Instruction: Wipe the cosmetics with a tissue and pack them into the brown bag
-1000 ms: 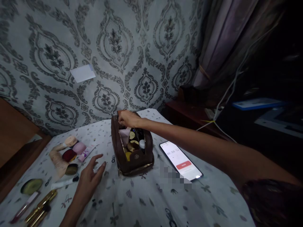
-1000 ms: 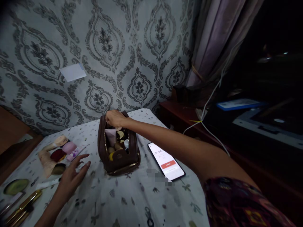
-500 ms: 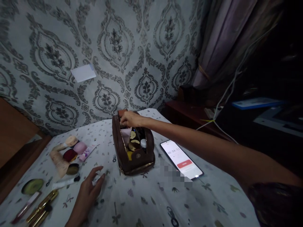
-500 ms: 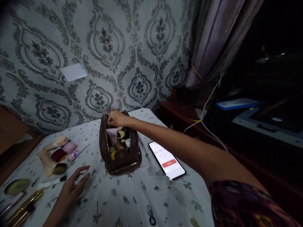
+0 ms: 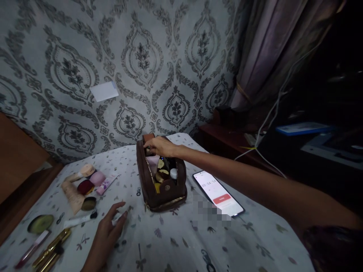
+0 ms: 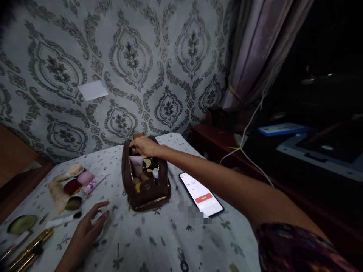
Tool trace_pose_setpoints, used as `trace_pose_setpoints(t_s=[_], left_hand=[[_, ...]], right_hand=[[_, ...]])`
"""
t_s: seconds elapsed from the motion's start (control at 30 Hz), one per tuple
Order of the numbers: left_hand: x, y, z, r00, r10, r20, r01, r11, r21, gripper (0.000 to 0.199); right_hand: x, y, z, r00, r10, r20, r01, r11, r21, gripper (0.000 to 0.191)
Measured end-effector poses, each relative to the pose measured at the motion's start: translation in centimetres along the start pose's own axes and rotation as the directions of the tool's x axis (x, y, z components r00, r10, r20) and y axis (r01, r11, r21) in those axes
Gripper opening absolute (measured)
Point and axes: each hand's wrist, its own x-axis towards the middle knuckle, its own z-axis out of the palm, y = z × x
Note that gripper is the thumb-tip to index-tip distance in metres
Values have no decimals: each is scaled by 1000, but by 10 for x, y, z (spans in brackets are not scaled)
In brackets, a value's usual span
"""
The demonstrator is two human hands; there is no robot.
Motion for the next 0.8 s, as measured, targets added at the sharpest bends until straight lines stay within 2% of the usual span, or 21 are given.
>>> trace_pose_setpoints(t_s=[0.13,0.33,0.5,0.7,0.8], left_hand=[[-2,4,5,1000,-20,-21,20,999,-30,62],[-4,5,7,997,-41,-63,36,996,-77,65],[-2,-1,2,999,-30,-30,26,992,-125,62],[-1,-5,-4,1000,-18,5,18,979,-201,57],[-1,-5,-6,1000,-14,-3,13,975,-222,57]], right_hand=[[1,1,1,1000,26,18,-27,998,57,38],[7,8,7,993,106,59,-114,982,150,40],[6,7,9,992,124,0,-122,976,179,35],[8,2,12,938,339,-74,-313,918,244,33],[12,3,13,918,371,-139,-340,918,203,33]])
